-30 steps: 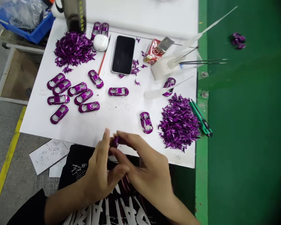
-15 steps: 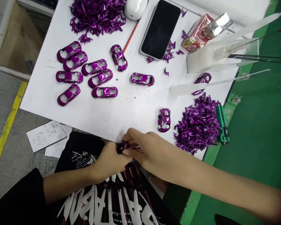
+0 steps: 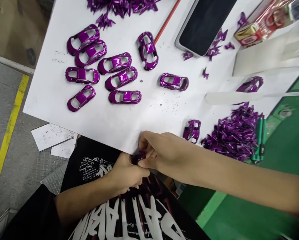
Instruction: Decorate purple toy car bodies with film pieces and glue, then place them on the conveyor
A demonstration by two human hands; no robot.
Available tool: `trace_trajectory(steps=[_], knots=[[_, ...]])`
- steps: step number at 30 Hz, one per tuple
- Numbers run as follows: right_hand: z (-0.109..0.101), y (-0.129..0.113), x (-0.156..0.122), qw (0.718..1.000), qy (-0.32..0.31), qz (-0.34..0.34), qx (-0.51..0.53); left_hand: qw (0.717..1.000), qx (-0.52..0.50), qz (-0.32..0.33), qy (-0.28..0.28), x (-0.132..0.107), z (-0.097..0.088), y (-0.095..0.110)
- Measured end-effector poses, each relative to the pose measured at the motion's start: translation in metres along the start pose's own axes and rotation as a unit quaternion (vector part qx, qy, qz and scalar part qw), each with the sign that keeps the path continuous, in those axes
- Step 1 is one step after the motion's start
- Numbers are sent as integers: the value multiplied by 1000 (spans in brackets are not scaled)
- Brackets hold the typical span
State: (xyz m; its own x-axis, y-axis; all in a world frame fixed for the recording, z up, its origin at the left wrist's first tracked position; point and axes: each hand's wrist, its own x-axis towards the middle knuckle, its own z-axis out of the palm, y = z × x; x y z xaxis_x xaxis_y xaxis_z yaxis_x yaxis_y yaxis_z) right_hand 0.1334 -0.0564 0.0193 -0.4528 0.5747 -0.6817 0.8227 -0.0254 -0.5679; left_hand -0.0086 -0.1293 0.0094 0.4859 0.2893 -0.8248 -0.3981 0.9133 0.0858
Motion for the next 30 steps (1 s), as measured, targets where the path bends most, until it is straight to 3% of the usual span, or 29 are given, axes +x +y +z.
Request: trace_trajectory(steps=[3, 6, 8, 12, 14, 16, 18, 19, 21, 24, 27, 30], knots=[[-4, -5, -7, 999, -16, -39, 31, 996, 69, 19, -45, -6, -14, 5], [-7, -15, -25, 993, -15, -86, 82, 963, 222, 48, -144, -26, -29, 20], [-7, -24, -42, 986, 27, -117, 116, 954, 260, 69, -135, -40, -34, 34], [-12, -38, -74, 968, 185, -143, 88, 926, 328, 148, -118, -47, -22, 58], [-22, -33, -79, 945, 312, -86, 49, 920, 327, 175, -126, -37, -10, 66], [-36, -14, -70, 876, 482, 15, 25, 918, 308, 201, -147, -21, 2, 70], [-52, 13, -49, 795, 601, 63, 50, 917, 270, 238, -171, -5, 10, 70], [-60, 27, -36, 786, 610, 40, 91, 916, 249, 256, -182, 2, 13, 69], [-72, 48, -11, 799, 576, -32, 171, 910, 209, 297, -198, 14, 16, 65], [-73, 50, -1, 805, 498, -111, 302, 898, 150, 353, -217, 25, 16, 58], [-58, 25, -25, 748, 479, -132, 441, 894, 142, 368, -211, 28, 15, 55], [-37, -2, -48, 664, 608, -103, 423, 894, 148, 386, -174, 29, 17, 54]])
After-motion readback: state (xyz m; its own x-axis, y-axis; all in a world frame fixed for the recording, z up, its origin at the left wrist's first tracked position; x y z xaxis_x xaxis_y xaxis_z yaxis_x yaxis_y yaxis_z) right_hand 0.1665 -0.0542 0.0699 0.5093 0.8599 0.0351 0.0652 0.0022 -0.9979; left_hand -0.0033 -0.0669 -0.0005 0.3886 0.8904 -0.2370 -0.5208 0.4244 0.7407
